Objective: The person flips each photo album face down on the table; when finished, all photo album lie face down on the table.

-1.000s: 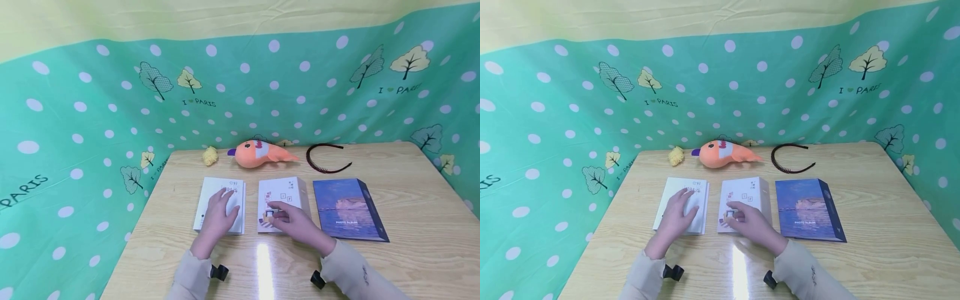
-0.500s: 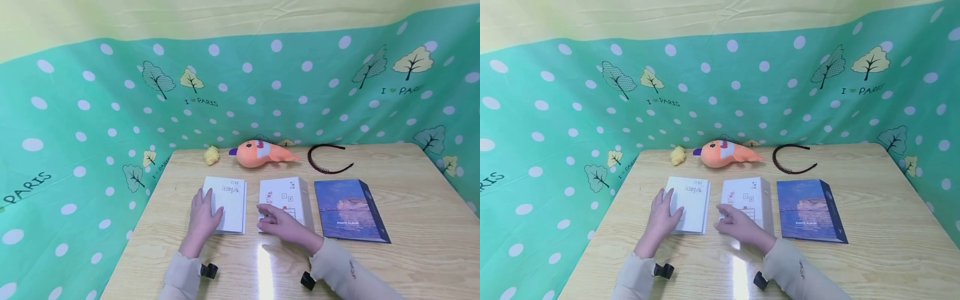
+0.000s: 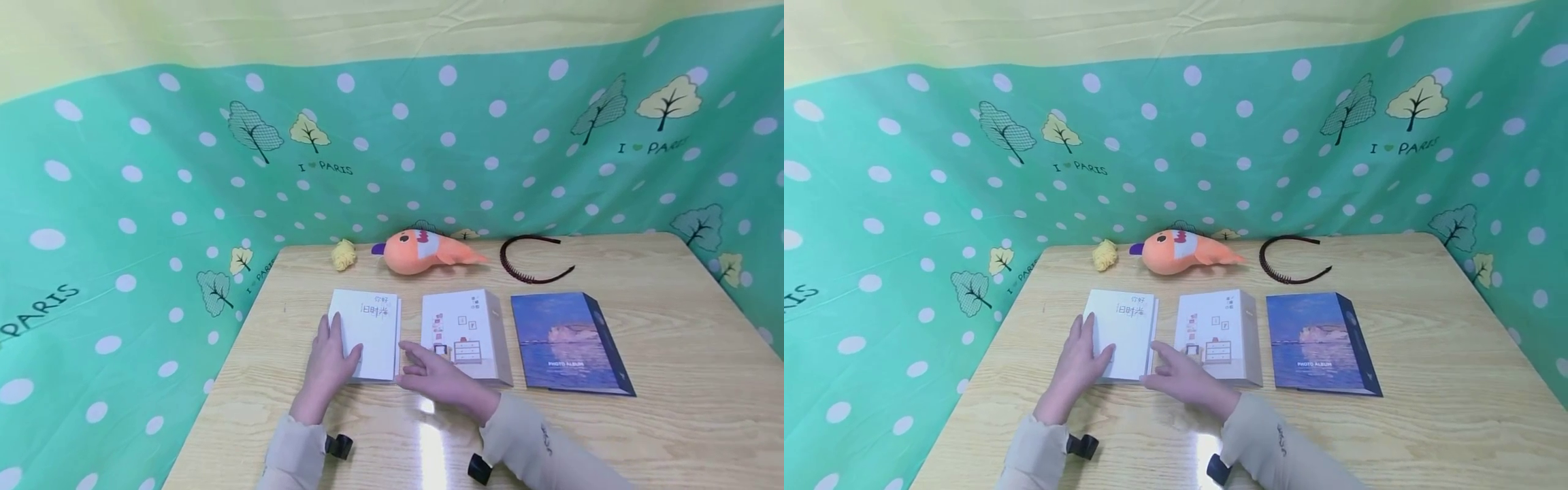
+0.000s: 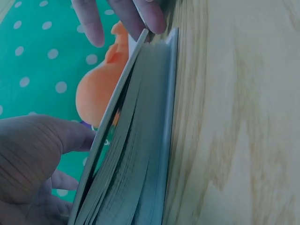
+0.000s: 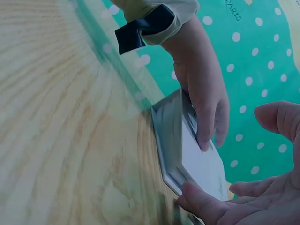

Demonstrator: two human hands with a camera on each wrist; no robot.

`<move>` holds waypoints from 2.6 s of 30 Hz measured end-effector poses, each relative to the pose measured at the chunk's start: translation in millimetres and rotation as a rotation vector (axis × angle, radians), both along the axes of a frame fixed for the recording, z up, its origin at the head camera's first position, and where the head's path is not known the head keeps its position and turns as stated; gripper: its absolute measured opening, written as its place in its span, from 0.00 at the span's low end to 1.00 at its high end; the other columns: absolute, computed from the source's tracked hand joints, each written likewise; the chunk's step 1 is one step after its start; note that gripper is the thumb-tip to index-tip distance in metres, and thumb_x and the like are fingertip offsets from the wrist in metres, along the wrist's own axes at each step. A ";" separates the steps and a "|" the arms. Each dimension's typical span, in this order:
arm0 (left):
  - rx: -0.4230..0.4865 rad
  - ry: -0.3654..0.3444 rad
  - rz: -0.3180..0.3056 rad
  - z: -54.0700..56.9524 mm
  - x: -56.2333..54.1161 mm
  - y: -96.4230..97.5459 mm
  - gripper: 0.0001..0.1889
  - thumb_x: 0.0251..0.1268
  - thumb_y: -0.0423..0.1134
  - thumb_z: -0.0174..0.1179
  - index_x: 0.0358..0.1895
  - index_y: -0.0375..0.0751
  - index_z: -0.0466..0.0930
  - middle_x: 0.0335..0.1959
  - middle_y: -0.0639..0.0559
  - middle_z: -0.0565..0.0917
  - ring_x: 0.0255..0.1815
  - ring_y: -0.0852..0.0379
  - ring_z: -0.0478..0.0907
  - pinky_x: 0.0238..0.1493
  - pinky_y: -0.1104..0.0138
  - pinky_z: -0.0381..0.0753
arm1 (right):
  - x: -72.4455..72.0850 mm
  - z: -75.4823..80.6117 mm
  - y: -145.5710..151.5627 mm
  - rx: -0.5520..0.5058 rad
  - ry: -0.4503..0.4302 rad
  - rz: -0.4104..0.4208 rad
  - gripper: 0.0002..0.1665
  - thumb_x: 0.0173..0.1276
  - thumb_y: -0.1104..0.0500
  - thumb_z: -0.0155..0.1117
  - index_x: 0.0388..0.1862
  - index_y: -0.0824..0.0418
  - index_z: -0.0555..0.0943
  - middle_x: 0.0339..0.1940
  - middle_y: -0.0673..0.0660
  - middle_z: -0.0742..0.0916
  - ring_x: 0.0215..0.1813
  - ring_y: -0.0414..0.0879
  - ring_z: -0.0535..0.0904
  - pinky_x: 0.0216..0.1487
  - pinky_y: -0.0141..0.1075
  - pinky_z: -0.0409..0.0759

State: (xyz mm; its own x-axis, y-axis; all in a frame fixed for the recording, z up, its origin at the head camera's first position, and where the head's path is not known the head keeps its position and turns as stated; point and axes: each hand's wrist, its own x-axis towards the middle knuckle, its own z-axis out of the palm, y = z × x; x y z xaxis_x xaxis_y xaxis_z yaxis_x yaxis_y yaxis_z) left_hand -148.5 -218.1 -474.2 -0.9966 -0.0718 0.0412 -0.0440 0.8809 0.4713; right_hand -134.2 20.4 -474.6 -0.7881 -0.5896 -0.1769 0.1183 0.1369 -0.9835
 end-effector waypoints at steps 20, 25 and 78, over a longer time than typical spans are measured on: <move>-0.007 0.019 0.044 -7.4 -0.5 -2.8 0.41 0.63 0.50 0.61 0.76 0.38 0.56 0.74 0.28 0.51 0.63 0.24 0.64 0.54 0.36 0.71 | 5.3 0.2 -10.4 -0.311 -0.334 -0.084 0.39 0.70 0.58 0.59 0.75 0.69 0.57 0.75 0.73 0.58 0.69 0.65 0.64 0.64 0.52 0.71; 0.025 -0.003 0.060 -4.8 -2.1 -3.4 0.42 0.62 0.50 0.62 0.76 0.40 0.55 0.72 0.25 0.53 0.63 0.23 0.64 0.58 0.36 0.68 | 6.1 -2.0 -10.8 -0.411 -0.393 -0.139 0.38 0.72 0.58 0.54 0.76 0.70 0.54 0.75 0.76 0.52 0.73 0.70 0.55 0.65 0.53 0.70; 0.180 -0.067 0.041 -2.4 -1.5 -14.5 0.44 0.63 0.52 0.62 0.77 0.41 0.52 0.76 0.29 0.46 0.73 0.27 0.49 0.67 0.36 0.53 | 16.6 0.9 -20.2 -0.414 -0.352 -0.240 0.41 0.67 0.60 0.62 0.75 0.64 0.56 0.65 0.69 0.73 0.57 0.57 0.73 0.50 0.40 0.77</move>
